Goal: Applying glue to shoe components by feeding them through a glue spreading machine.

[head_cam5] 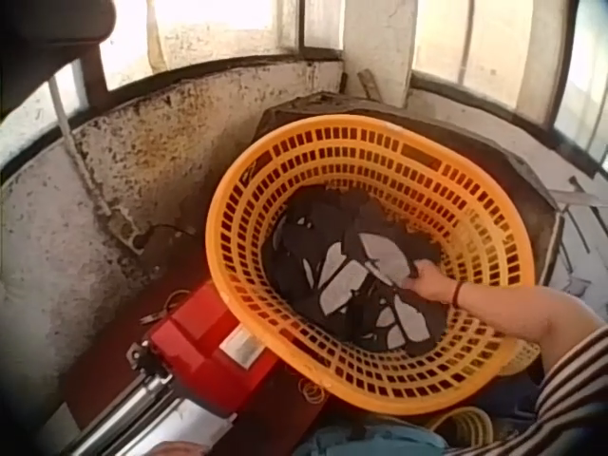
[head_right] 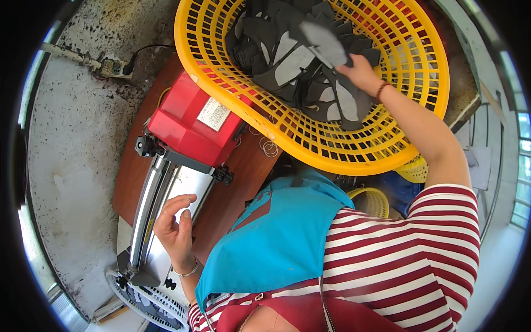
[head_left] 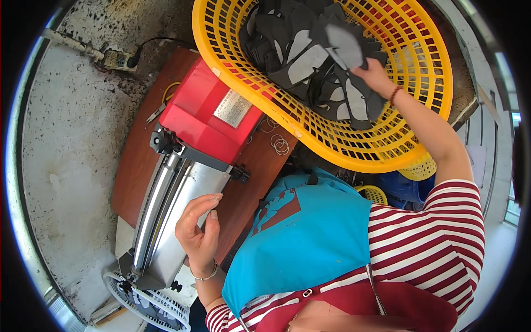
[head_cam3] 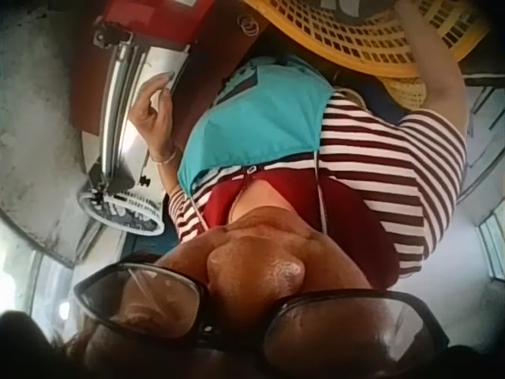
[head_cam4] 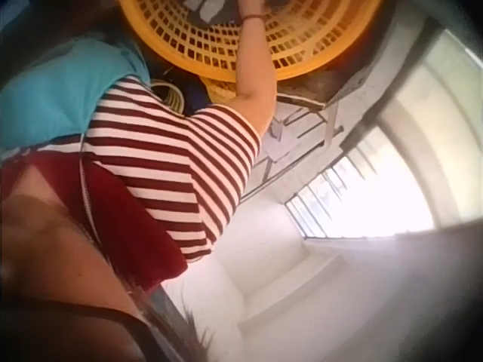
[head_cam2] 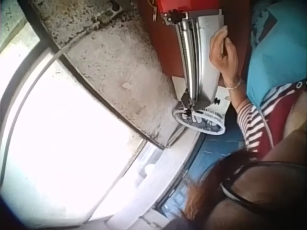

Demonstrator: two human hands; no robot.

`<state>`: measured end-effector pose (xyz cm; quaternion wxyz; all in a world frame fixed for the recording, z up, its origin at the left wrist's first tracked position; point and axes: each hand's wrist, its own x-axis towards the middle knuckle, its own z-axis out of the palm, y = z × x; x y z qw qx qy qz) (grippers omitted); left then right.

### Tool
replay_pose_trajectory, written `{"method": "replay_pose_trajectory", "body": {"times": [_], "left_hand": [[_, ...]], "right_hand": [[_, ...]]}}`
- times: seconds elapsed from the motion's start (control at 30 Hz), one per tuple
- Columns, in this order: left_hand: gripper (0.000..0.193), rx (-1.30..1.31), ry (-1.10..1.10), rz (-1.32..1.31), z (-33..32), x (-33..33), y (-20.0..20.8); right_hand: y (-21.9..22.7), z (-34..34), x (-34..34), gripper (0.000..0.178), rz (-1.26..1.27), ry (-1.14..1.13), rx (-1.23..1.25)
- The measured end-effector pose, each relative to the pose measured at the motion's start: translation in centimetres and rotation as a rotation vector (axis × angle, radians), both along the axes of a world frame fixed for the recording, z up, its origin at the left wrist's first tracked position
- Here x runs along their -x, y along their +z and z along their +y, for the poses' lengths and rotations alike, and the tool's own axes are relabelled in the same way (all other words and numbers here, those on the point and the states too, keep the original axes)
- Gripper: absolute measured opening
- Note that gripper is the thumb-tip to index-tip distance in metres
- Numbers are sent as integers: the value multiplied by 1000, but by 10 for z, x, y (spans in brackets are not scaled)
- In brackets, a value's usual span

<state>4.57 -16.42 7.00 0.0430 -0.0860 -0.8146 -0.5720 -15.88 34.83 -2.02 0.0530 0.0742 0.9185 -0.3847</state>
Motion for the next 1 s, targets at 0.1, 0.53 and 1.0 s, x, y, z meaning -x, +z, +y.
{"method": "replay_pose_trajectory", "body": {"times": [0.1,0.53,1.0], "left_hand": [[29,-39,28,-25,0,-5,-4],[24,-143,9,-98,15,-6,-22],[23,-54,6,-166,28,-18,-26]], "right_hand": [[38,24,-14,41,-283,-117,128],[31,50,23,16,-232,974,-1233],[-47,-3,14,27,3,1266,-1345]]}}
